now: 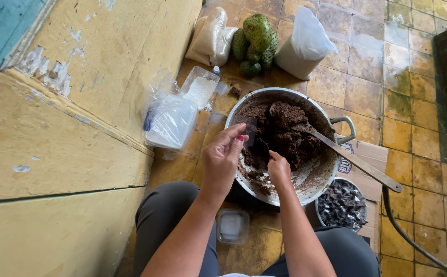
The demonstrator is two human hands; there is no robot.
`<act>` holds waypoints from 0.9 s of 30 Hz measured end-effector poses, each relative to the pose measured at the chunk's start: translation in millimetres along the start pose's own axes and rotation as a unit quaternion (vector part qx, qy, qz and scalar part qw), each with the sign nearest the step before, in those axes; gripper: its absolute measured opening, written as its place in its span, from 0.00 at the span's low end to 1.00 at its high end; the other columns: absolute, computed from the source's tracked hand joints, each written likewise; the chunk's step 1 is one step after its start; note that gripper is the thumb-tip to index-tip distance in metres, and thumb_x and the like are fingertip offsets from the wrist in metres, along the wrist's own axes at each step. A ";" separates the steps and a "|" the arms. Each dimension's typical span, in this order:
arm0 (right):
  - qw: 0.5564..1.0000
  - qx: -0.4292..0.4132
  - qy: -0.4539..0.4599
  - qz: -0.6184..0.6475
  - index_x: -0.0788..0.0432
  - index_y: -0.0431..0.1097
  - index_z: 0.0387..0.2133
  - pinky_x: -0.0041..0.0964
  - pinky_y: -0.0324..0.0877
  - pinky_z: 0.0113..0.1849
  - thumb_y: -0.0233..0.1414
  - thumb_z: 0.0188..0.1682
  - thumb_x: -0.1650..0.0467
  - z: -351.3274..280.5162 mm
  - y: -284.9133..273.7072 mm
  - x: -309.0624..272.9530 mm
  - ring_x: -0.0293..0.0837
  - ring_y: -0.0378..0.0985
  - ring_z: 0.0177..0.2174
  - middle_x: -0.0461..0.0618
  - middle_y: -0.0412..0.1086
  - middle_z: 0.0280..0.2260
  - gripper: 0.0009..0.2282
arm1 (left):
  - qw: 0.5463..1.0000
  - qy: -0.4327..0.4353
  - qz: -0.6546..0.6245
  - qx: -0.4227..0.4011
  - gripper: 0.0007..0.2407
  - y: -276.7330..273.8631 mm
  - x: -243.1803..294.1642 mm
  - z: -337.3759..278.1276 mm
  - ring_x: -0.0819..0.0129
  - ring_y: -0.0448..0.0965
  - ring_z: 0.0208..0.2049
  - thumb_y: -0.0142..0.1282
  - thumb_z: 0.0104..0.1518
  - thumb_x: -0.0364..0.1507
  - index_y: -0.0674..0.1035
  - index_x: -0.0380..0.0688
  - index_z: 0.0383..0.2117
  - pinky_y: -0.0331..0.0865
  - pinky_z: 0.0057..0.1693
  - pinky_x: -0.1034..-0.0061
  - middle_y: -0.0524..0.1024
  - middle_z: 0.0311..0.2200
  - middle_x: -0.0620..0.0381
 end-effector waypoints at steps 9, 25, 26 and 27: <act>0.996 0.019 -0.033 -0.079 0.62 0.64 0.64 0.76 0.59 0.57 0.39 0.59 0.75 16.7 8.0 16.1 0.79 0.62 0.59 0.79 0.65 0.56 0.20 | 1.000 0.001 0.012 -0.001 0.11 -1.5 7.5 -1.7 0.58 0.83 0.46 0.50 0.65 0.21 0.80 0.35 0.50 0.77 0.56 0.66 0.76 0.51 0.37; 0.955 0.027 0.013 -0.294 0.39 0.72 0.58 0.64 0.70 0.52 0.41 0.57 0.68 59.1 11.9 64.5 0.66 0.77 0.51 0.61 0.74 0.52 0.19 | 1.000 -0.003 0.015 -0.001 0.11 -3.1 6.5 -1.6 0.58 0.82 0.48 0.49 0.66 0.21 0.79 0.36 0.51 0.77 0.56 0.66 0.76 0.51 0.39; 0.952 0.026 0.010 -0.306 0.39 0.72 0.59 0.63 0.69 0.52 0.40 0.56 0.69 53.9 14.7 56.6 0.65 0.77 0.51 0.61 0.74 0.52 0.20 | 1.000 -0.002 0.012 -0.002 0.11 -2.6 6.8 -1.5 0.57 0.82 0.48 0.49 0.65 0.21 0.79 0.36 0.51 0.77 0.57 0.66 0.76 0.51 0.38; 0.948 0.025 0.007 -0.318 0.40 0.71 0.59 0.63 0.69 0.52 0.39 0.56 0.70 48.7 17.4 48.6 0.65 0.77 0.51 0.61 0.73 0.52 0.21 | 1.000 -0.001 0.010 -0.004 0.11 -2.2 6.9 -1.4 0.57 0.82 0.48 0.49 0.65 0.21 0.79 0.36 0.51 0.77 0.57 0.66 0.76 0.51 0.38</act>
Point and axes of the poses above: each hand's wrist, its own z-axis towards the middle knuckle, its own y-axis out of the palm, x = y × z, the point moved 8 cm from there along z, towards the middle knuckle
